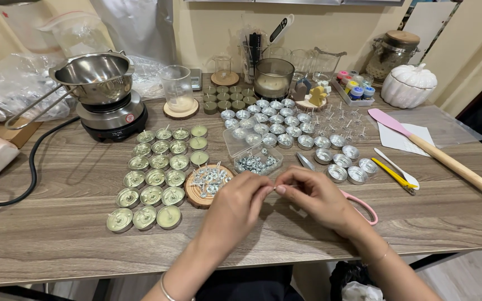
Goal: Attaching metal sustainers to candle wicks and trimming them with scissors.
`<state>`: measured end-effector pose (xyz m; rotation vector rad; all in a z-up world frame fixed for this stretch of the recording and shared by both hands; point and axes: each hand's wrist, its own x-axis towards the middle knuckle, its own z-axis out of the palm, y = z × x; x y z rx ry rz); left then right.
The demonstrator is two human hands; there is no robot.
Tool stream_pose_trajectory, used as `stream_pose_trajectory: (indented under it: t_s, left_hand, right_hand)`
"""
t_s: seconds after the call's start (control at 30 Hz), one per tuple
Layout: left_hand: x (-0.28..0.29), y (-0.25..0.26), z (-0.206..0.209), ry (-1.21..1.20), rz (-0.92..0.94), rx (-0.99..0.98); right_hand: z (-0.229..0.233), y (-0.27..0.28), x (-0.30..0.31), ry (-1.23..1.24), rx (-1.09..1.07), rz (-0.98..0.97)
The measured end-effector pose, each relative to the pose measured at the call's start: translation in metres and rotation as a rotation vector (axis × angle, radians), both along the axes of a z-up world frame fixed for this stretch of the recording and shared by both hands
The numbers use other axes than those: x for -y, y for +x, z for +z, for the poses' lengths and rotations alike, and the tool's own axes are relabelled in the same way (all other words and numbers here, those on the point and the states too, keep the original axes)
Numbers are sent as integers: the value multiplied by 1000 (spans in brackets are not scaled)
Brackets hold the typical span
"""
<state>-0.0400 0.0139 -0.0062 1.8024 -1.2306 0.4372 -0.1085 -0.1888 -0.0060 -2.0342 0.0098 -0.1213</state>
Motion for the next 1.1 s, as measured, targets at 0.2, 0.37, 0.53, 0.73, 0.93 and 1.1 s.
stream_pose_trajectory:
  t_s: [0.2, 0.37, 0.53, 0.73, 0.93, 1.1]
  left_hand:
    - [15, 13, 16, -2, 7, -539]
    - [29, 49, 33, -6, -13, -456]
    - [44, 78, 31, 307, 193, -148]
    - [78, 107, -8, 518, 459, 578]
    - [93, 113, -19, 616, 448, 579]
    - [93, 109, -21, 633, 430, 503]
  right_hand:
    - [5, 13, 9, 157, 146, 10]
    - [24, 38, 19, -22, 202, -61]
    - [-4, 61, 39, 76, 262, -101]
    - [-17, 59, 45, 4, 316, -327]
    - [-13, 54, 42, -61, 308, -344]
    - [-7, 49, 35, -175, 276, -353]
